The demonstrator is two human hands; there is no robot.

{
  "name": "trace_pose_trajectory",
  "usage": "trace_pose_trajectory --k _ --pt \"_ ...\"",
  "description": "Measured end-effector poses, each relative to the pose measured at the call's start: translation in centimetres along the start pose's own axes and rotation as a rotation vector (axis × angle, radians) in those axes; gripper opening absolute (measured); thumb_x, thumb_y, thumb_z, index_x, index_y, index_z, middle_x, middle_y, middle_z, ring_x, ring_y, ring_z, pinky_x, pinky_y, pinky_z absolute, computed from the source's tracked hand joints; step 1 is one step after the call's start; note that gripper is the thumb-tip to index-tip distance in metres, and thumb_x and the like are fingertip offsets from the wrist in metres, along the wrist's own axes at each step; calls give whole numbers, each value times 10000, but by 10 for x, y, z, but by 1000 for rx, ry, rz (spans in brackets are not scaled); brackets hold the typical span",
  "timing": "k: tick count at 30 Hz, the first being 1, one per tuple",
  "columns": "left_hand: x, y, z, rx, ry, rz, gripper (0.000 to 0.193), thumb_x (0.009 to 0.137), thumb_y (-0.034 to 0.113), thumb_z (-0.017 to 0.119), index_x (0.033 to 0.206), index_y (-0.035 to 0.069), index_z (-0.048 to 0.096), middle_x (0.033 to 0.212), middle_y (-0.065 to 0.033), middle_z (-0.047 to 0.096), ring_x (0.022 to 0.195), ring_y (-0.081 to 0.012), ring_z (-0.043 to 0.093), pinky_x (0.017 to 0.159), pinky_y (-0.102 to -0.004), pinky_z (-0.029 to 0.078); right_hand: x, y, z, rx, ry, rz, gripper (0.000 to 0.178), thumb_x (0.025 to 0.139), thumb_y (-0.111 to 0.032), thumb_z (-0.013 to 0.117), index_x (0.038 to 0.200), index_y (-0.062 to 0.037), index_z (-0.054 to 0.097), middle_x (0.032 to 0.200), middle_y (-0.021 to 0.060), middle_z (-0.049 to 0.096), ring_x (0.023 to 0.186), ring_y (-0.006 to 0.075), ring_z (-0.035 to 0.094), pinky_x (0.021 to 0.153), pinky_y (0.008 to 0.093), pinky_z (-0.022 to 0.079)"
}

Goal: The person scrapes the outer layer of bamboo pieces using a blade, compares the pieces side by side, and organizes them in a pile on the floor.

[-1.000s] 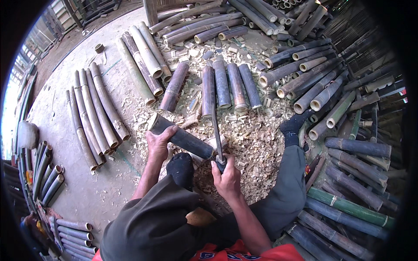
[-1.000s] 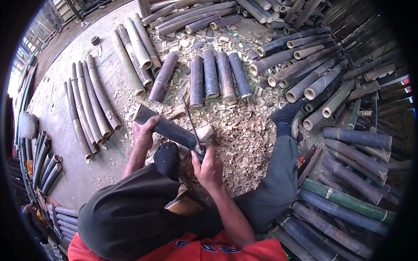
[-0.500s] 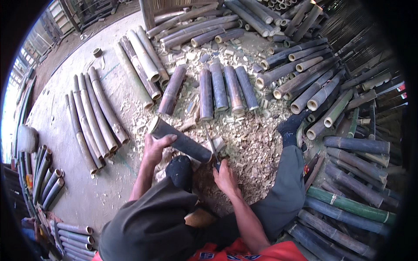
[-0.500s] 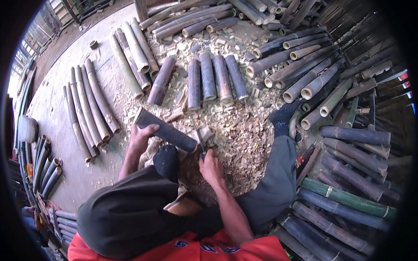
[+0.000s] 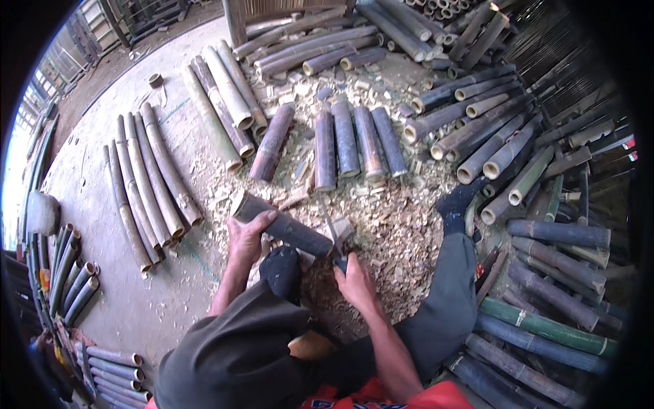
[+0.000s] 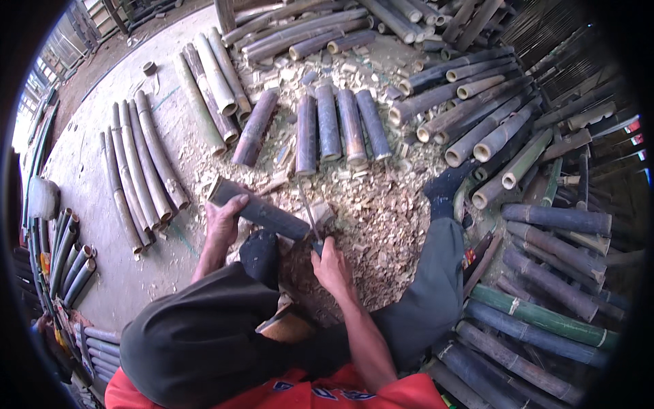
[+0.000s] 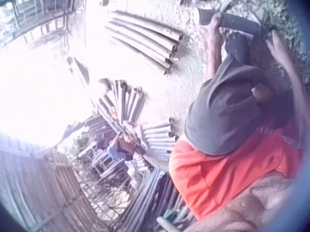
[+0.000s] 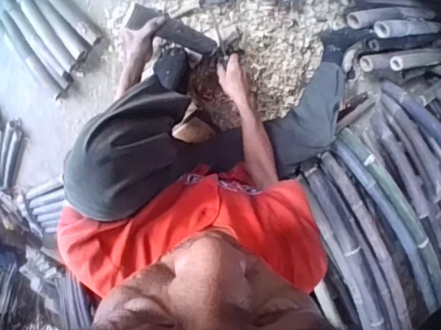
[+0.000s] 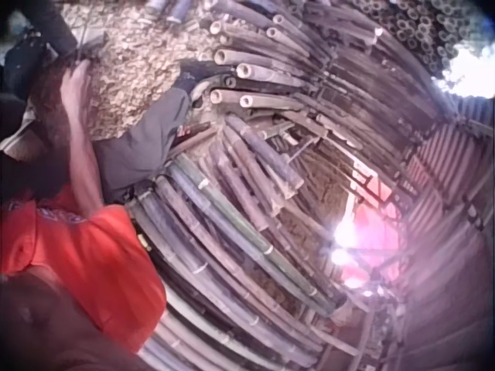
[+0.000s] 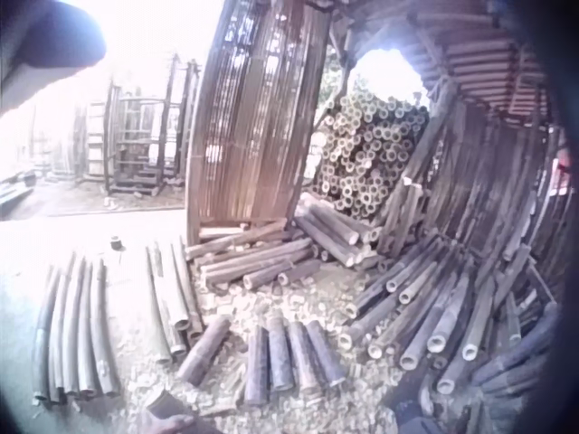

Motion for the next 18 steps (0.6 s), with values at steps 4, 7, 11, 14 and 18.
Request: trace_pose_trajectory --k 4,7,11,14,18 --pt "-2 3 -18 101 -97 -118 582 800 104 866 1303 -24 602 1183 -152 713 1051 -267 716 958 -426 592 -23 2 -5 295 201 -191 334 1045 -270 682 1188 -10 528 880 259 714 842 525 705 704 577 537" --pt "-7 5 -24 87 -154 -60 640 776 127 889 1324 4 584 1183 -117 688 1076 -252 690 960 -422 578 -25 7 10 263 202 -194 338 1050 -276 667 1181 -9 505 910 278 732 862 512 725 721 584 556" --pt "-9 4 -25 87 -175 -57 667 764 155 908 1327 13 579 1152 -98 674 1065 -248 684 951 -425 579 -2 37 38 -58 -14 89 426 1027 -296 674 1226 4 446 959 361 724 876 577 704 741 626 565" --pt "-20 -3 -40 176 25 -350 542 879 290 882 1255 -1 622 1033 -101 694 908 -207 698 738 -355 579 0 56 45 298 -5 11 388 1044 -301 681 1222 -34 462 847 228 720 661 391 728 606 517 580" --pt "-30 -4 -54 806 -113 -401 480 903 368 870 1117 -13 672 827 -67 699 646 -188 652 598 -335 552 -4 75 59 971 -222 148 350 1076 -306 663 1245 -71 467 778 85 650 528 186 654 461 350 528"
Point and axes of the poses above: each hand's wrist, its own x-axis towards the middle knuckle, its own z-axis out of the palm, y = z × x, the point moved 3 cm from there along x, towards the middle knuckle
